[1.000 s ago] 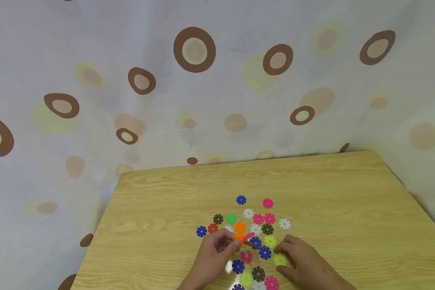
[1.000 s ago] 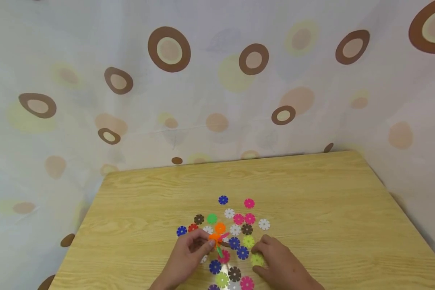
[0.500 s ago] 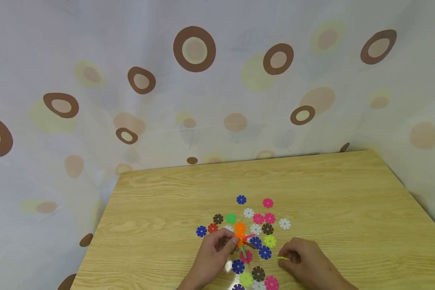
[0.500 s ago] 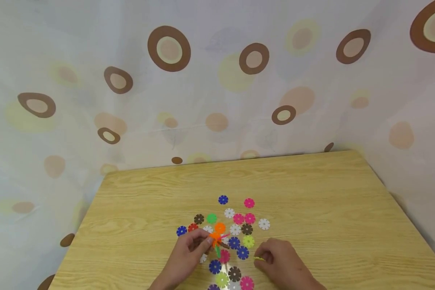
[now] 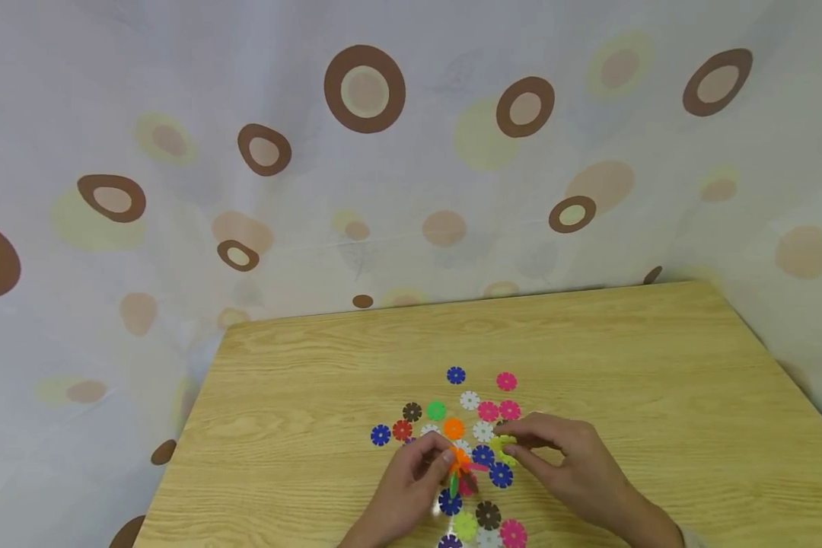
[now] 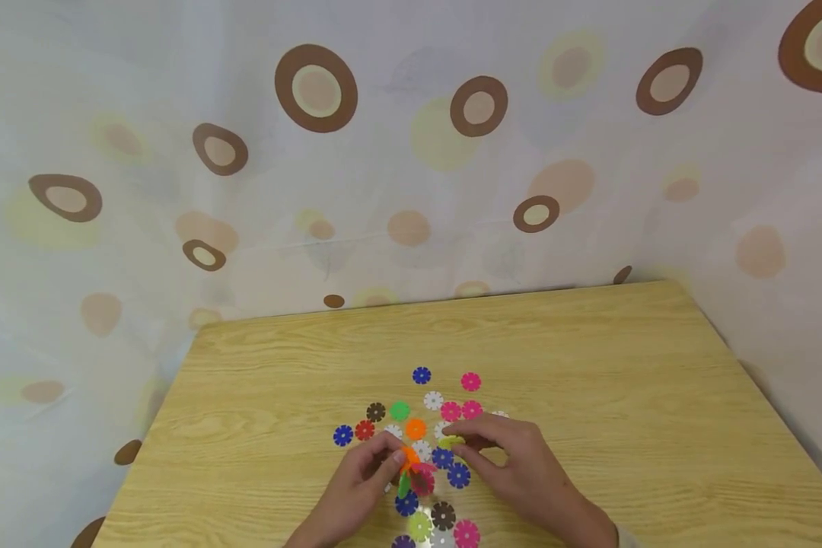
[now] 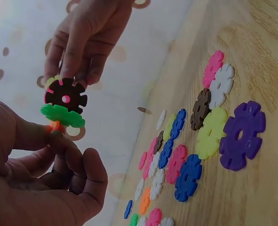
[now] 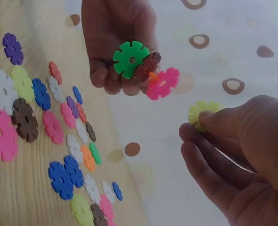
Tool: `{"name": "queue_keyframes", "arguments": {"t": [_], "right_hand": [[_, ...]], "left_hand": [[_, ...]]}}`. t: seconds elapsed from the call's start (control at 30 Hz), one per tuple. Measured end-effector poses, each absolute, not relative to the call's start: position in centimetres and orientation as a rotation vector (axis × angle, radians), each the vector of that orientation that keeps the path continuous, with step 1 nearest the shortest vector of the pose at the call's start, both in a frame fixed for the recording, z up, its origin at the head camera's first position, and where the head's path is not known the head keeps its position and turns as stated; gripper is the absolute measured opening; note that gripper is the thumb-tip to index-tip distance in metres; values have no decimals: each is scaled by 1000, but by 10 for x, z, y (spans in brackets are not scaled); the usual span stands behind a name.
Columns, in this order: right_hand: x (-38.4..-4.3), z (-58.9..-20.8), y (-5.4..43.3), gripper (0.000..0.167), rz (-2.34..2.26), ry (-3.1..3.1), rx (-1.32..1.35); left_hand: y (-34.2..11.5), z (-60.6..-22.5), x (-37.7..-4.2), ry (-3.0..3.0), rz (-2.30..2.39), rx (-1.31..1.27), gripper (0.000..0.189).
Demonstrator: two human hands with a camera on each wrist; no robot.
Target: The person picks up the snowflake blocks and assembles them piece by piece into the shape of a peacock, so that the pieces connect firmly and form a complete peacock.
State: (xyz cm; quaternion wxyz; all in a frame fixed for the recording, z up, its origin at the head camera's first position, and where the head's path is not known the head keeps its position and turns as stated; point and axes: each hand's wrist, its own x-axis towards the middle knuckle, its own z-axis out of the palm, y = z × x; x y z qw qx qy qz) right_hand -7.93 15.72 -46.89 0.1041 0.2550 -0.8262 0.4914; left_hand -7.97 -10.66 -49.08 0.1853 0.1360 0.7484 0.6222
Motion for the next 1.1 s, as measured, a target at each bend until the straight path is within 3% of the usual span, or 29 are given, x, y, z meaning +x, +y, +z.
{"name": "queue_keyframes", "arguments": {"t": [0.13,0.37,0.6,1.1], "right_hand": [[-81,-470,149,35,1474,-2436,780],[-79,-472,142,21,1577,-2434,874],[-79,-475,138,27,1630,-2388,921],[-80,-480,142,13,1866,-2424,831]], "left_hand": [[-107,-488,-79,2097,1730,408,22],[-106,-486,-77,2089,1708,431,25],[-106,-488,-76,2093,1713,441,25],[-103,-493,-77,1980,1737,392,27]]}}
